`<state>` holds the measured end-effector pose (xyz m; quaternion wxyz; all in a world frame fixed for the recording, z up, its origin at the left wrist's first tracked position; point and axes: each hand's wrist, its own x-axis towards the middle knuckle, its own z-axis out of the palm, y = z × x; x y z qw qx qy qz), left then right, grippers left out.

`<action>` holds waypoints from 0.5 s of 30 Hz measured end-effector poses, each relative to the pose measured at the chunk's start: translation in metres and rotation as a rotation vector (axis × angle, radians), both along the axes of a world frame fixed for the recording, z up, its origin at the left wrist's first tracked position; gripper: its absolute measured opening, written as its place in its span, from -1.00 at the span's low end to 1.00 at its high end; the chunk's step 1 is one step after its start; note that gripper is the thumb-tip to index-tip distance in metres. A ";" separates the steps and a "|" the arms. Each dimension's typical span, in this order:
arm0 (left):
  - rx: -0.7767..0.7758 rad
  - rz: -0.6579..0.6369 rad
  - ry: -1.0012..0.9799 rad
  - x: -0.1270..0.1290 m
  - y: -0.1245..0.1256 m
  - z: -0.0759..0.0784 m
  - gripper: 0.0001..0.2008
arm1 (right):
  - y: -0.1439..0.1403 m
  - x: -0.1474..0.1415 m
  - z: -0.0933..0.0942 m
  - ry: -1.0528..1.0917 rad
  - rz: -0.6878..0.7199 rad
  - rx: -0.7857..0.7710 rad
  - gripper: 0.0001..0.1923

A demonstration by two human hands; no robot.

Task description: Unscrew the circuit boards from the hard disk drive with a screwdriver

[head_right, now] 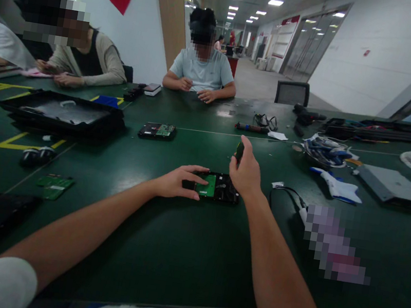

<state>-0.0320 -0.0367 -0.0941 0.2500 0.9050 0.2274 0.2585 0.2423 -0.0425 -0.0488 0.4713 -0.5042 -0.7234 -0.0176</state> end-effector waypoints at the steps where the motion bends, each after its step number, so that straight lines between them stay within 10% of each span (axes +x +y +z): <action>1: 0.013 -0.003 0.001 0.000 0.000 0.000 -0.45 | 0.000 0.000 0.000 0.007 -0.008 -0.001 -0.25; 15: 0.040 0.091 0.043 0.008 -0.003 0.000 -0.49 | -0.006 -0.019 -0.001 0.149 0.089 0.002 -0.26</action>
